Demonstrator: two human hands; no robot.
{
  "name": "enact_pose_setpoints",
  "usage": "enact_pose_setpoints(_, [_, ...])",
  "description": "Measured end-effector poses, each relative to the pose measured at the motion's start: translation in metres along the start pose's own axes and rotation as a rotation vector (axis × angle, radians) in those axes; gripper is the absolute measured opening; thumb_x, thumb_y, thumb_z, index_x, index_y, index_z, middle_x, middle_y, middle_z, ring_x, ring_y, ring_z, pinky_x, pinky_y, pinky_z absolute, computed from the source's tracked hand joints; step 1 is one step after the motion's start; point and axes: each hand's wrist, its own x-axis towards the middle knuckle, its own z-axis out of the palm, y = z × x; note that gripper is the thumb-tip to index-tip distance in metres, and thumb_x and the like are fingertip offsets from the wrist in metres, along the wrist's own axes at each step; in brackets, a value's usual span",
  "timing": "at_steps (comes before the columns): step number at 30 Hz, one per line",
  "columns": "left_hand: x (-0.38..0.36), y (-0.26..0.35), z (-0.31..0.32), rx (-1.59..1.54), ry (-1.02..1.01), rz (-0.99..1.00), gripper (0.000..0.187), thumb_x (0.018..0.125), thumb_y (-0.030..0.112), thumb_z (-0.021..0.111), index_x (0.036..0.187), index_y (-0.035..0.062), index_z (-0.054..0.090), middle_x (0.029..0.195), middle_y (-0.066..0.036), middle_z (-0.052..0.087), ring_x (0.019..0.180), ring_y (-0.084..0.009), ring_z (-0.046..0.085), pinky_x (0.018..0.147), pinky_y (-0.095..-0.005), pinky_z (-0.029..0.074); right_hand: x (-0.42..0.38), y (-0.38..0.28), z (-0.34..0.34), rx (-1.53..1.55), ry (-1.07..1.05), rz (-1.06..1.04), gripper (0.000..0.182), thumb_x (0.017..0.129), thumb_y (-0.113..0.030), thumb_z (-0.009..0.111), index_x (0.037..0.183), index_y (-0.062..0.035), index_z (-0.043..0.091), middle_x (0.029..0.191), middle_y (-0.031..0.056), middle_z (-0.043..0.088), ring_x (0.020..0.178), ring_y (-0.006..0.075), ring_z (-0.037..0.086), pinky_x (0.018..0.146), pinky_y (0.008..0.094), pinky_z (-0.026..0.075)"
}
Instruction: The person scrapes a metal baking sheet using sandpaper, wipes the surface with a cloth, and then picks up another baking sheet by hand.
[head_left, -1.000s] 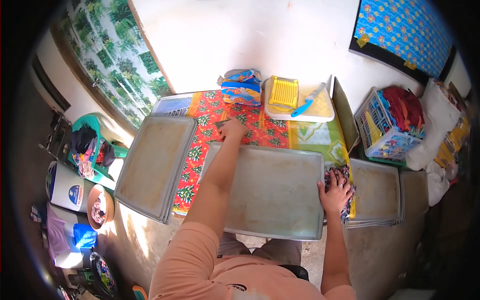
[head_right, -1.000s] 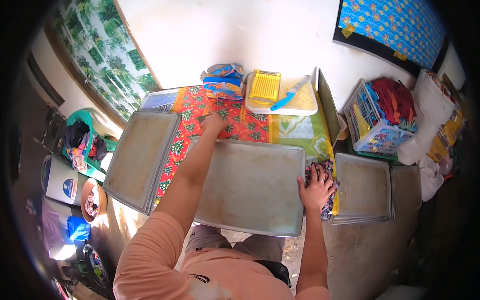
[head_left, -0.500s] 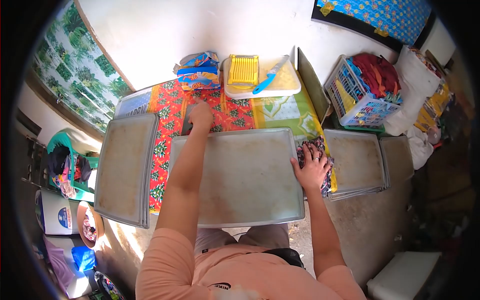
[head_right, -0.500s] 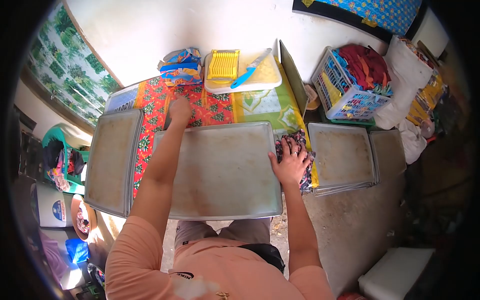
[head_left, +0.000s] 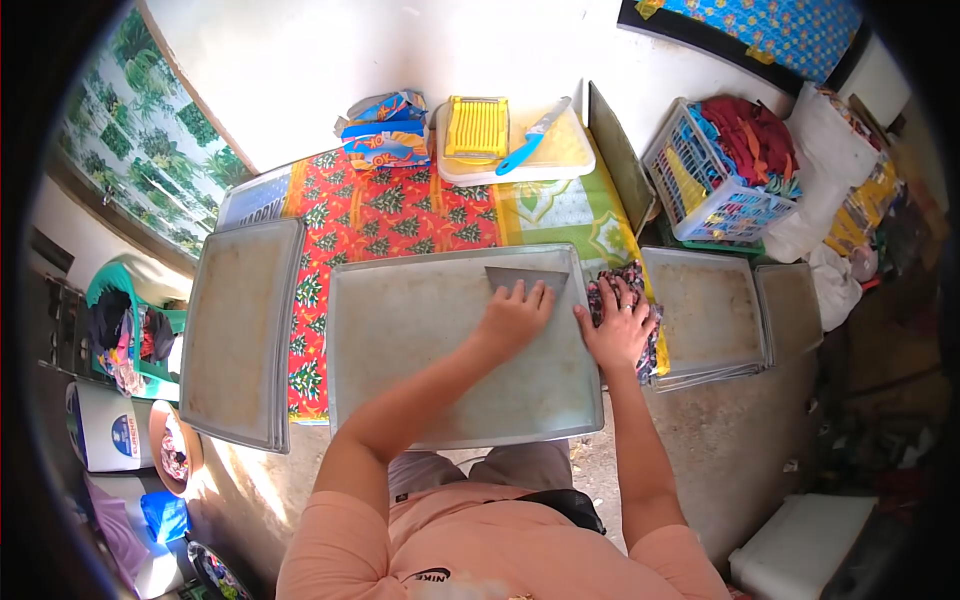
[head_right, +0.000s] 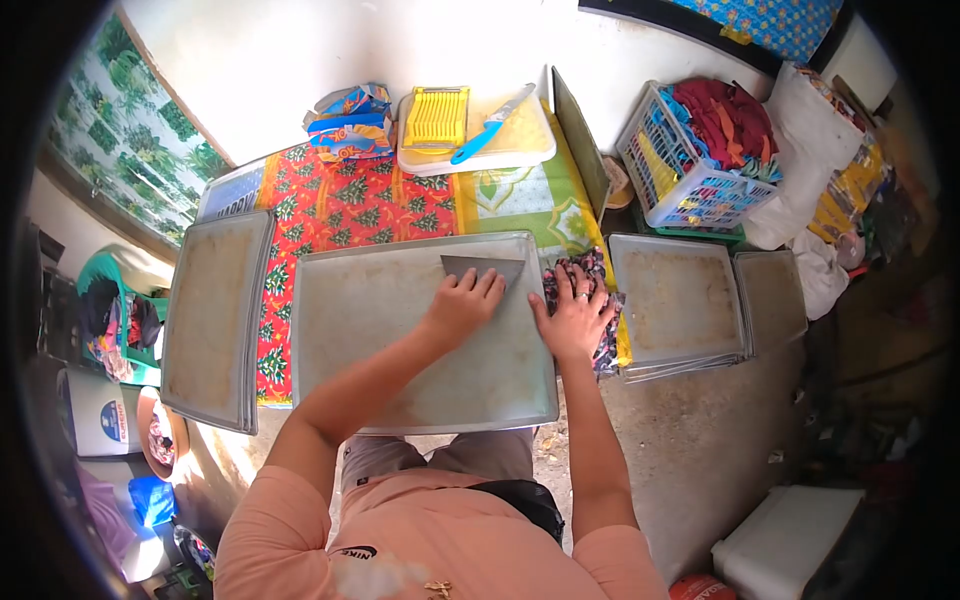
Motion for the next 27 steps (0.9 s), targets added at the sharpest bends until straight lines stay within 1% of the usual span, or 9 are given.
enact_pose_setpoints(4, [0.021,0.008,0.006,0.012,-0.062,-0.016,0.029,0.083,0.016,0.055,0.109,0.0042,0.060,0.116,-0.013,0.066,0.102,-0.0319,0.066,0.072,-0.0411,0.051,0.001,0.000,0.000,0.008,-0.001,0.006,0.064,0.082,-0.060,0.060,0.134,-0.0246,0.052,0.141,-0.0003,0.043,0.133,0.0330,0.033,0.108,0.0620,0.021])
enact_pose_setpoints(7, [0.028,0.010,0.018,0.006,-0.011,-0.030,0.030,0.082,0.017,0.056,0.108,0.0038,0.060,0.114,-0.014,0.067,0.097,-0.0301,0.066,0.070,-0.0405,0.051,0.000,0.000,-0.001,0.007,-0.007,0.009,0.064,0.082,-0.060,0.060,0.134,-0.0247,0.052,0.141,-0.0005,0.043,0.133,0.0331,0.033,0.108,0.0621,0.021])
enact_pose_setpoints(10, [0.025,0.016,0.018,-0.023,-0.104,-0.026,0.030,0.080,0.016,0.056,0.107,0.0041,0.059,0.110,-0.015,0.067,0.091,-0.0280,0.067,0.067,-0.0397,0.051,0.001,0.000,-0.001,0.004,-0.004,0.003,0.064,0.082,-0.060,0.059,0.135,-0.0249,0.051,0.141,-0.0007,0.043,0.132,0.0334,0.033,0.108,0.0623,0.021])
enact_pose_setpoints(13, [0.031,0.019,0.007,-0.052,-0.163,-0.091,0.028,0.078,0.017,0.057,0.103,0.0048,0.059,0.102,-0.013,0.068,0.085,-0.0263,0.066,0.064,-0.0382,0.050,-0.001,-0.001,-0.002,0.000,-0.019,0.011,0.065,0.082,-0.061,0.058,0.136,-0.0251,0.050,0.142,-0.0010,0.043,0.132,0.0337,0.033,0.108,0.0626,0.021])
enact_pose_setpoints(16, [0.035,0.006,0.015,-0.003,-0.114,-0.060,0.025,0.078,0.018,0.058,0.100,0.0058,0.060,0.095,-0.011,0.067,0.080,-0.0252,0.066,0.060,-0.0375,0.049,0.001,-0.001,-0.002,-0.010,-0.027,0.015,0.065,0.083,-0.061,0.057,0.136,-0.0254,0.050,0.142,-0.0011,0.042,0.132,0.0340,0.034,0.108,0.0626,0.021])
enact_pose_setpoints(19, [0.030,0.013,0.019,-0.065,-0.170,-0.011,0.024,0.078,0.017,0.058,0.098,0.0061,0.060,0.093,-0.010,0.066,0.080,-0.0250,0.066,0.059,-0.0378,0.048,0.002,0.000,-0.001,-0.022,-0.025,0.005,0.065,0.083,-0.062,0.057,0.136,-0.0257,0.050,0.143,-0.0011,0.042,0.132,0.0342,0.034,0.108,0.0624,0.021])
enact_pose_setpoints(22, [0.031,0.016,0.014,-0.062,-0.131,-0.044,0.023,0.078,0.017,0.058,0.097,0.0061,0.059,0.093,-0.010,0.066,0.082,-0.0258,0.067,0.060,-0.0387,0.049,0.000,-0.003,-0.003,-0.021,-0.037,0.012,0.065,0.083,-0.062,0.056,0.136,-0.0257,0.050,0.143,-0.0011,0.042,0.132,0.0343,0.034,0.108,0.0624,0.021])
enact_pose_setpoints(25, [0.046,0.005,0.013,-0.078,-0.186,-0.073,0.024,0.078,0.017,0.058,0.099,0.0057,0.060,0.092,-0.010,0.065,0.081,-0.0263,0.067,0.061,-0.0390,0.050,0.002,-0.003,-0.004,-0.020,-0.033,0.018,0.065,0.083,-0.062,0.057,0.137,-0.0258,0.050,0.142,-0.0011,0.043,0.132,0.0347,0.034,0.108,0.0622,0.022])
enact_pose_setpoints(27, [0.046,0.013,0.018,-0.084,-0.215,-0.062,0.025,0.078,0.017,0.058,0.100,0.0055,0.060,0.092,-0.010,0.065,0.081,-0.0266,0.066,0.061,-0.0386,0.050,0.001,-0.002,-0.003,-0.025,-0.022,0.009,0.064,0.083,-0.060,0.058,0.137,-0.0263,0.049,0.143,-0.0010,0.044,0.132,0.0353,0.035,0.107,0.0615,0.023])
